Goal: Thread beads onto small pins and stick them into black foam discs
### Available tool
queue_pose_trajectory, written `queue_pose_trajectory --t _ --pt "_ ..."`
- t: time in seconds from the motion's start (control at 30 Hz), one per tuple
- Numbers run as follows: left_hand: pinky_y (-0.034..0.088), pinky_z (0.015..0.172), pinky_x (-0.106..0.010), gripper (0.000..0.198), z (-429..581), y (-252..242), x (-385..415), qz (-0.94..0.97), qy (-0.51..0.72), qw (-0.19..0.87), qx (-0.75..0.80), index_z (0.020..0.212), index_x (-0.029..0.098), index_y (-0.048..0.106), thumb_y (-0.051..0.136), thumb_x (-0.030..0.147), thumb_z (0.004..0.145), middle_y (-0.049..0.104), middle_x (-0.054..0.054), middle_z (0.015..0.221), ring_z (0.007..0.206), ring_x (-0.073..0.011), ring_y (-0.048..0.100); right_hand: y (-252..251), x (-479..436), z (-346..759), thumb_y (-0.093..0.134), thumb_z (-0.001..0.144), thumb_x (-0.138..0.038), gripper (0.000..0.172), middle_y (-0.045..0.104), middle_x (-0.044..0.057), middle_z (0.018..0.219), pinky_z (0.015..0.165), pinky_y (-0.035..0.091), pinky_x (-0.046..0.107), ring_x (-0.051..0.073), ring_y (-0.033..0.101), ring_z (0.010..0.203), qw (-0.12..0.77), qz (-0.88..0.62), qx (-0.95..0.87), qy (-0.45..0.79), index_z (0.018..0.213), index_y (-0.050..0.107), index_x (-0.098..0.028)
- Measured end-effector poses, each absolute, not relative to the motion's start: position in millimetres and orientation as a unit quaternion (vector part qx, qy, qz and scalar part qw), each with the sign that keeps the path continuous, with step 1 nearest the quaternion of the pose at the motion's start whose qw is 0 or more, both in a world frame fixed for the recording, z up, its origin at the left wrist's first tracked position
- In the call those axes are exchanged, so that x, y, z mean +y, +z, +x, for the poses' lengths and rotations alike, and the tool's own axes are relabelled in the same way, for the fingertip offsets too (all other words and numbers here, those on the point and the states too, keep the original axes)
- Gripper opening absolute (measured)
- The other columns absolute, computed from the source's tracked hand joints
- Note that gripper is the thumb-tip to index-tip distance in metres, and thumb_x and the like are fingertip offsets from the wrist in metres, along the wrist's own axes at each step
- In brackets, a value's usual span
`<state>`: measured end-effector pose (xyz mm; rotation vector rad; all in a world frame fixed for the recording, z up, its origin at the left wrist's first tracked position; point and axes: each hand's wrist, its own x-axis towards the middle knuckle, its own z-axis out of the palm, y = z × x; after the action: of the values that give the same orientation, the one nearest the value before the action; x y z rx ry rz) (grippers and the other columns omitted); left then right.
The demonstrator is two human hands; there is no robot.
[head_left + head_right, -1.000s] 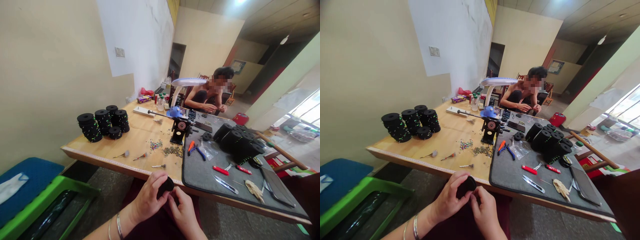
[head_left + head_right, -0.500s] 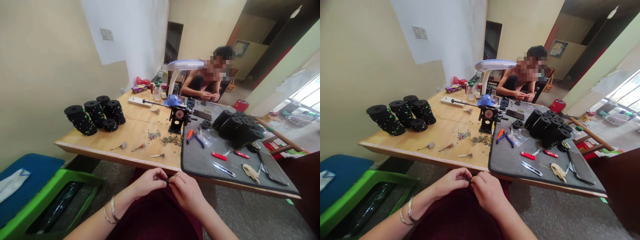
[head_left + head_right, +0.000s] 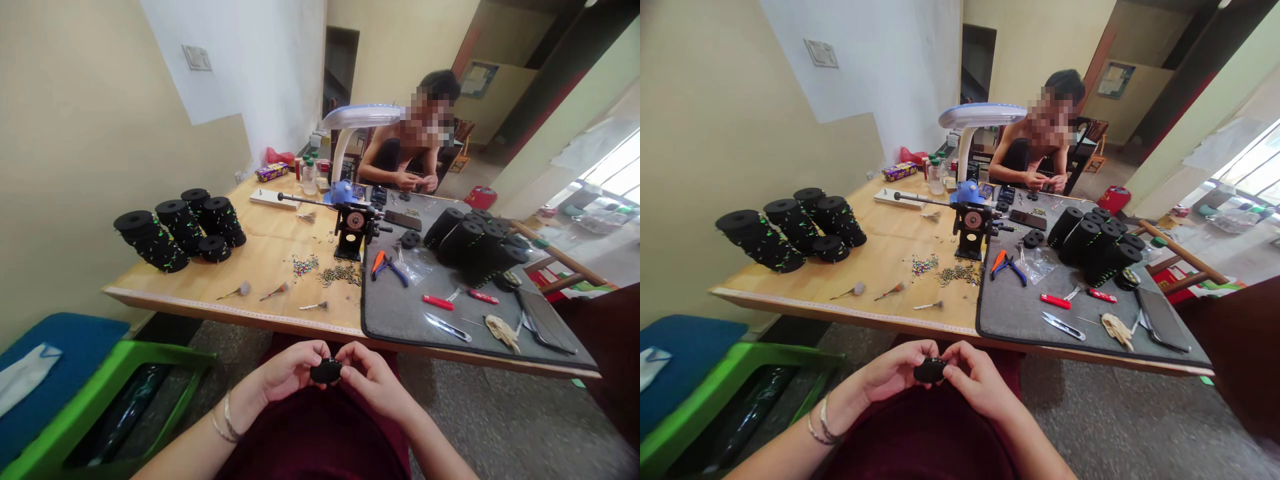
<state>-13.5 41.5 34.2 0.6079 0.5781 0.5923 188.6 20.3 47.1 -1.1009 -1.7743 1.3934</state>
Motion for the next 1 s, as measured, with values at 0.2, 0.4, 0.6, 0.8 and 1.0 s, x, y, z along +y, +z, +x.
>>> queue_pose_trajectory --t 0.2,0.4,0.6,0.8,1.0 --pt "0.046 0.071 -0.029 0.018 -10.3 23.6 38.5 0.278 0.312 0.874 0.247 0.08 0.013 0.061 0.061 0.017 0.062 0.063 -0.005 0.082 0.073 -0.0158 0.059 42.3 14.5 182.6 0.059 0.083 -0.02 0.004 0.064 0.001 0.076 0.064 0.04 0.024 0.015 0.056 0.069 0.285 -0.476 -0.745 0.371 0.085 0.062 -0.018" --pt "0.044 0.071 -0.028 0.011 -5.1 30.5 37.6 0.388 0.286 0.793 0.372 0.079 0.016 0.058 0.065 0.018 0.07 0.055 0.0 0.081 0.078 -0.015 0.053 44.7 14.4 181.2 0.061 0.082 -0.017 0.012 0.066 0.003 0.083 0.067 0.04 0.026 0.018 0.058 0.077 0.219 -0.455 -0.819 0.273 0.093 0.062 -0.02" --pt "0.043 0.071 -0.025 0.015 -0.1 31.4 35.8 0.366 0.308 0.803 0.357 0.08 0.017 0.056 0.064 0.013 0.068 0.055 0.001 0.081 0.077 -0.0132 0.052 47.7 17.7 177.5 0.063 0.08 -0.016 0.008 0.064 0.002 0.08 0.063 0.041 0.023 0.016 0.058 0.072 0.223 -0.462 -0.807 0.293 0.087 0.061 -0.019" --pt "0.042 0.068 -0.024 0.014 0.0 28.0 33.3 0.356 0.293 0.795 0.394 0.075 0.016 0.055 0.065 0.011 0.067 0.057 0.002 0.073 0.071 -0.0115 0.053 41.3 16.4 175.9 0.062 0.079 -0.016 0.011 0.063 0.0 0.074 0.06 0.041 0.023 0.015 0.056 0.066 0.257 -0.455 -0.778 0.348 0.089 0.063 -0.02" --pt "0.044 0.083 -0.036 0.019 -5.5 18.7 33.9 0.237 0.342 0.854 0.312 0.084 0.017 0.058 0.059 0.01 0.067 0.065 -0.005 0.094 0.092 -0.0198 0.06 30.5 11.5 181.1 0.06 0.081 -0.02 0.012 0.064 -0.001 0.071 0.059 0.043 0.023 0.013 0.056 0.062 0.338 -0.47 -0.651 0.49 0.092 0.063 -0.02"
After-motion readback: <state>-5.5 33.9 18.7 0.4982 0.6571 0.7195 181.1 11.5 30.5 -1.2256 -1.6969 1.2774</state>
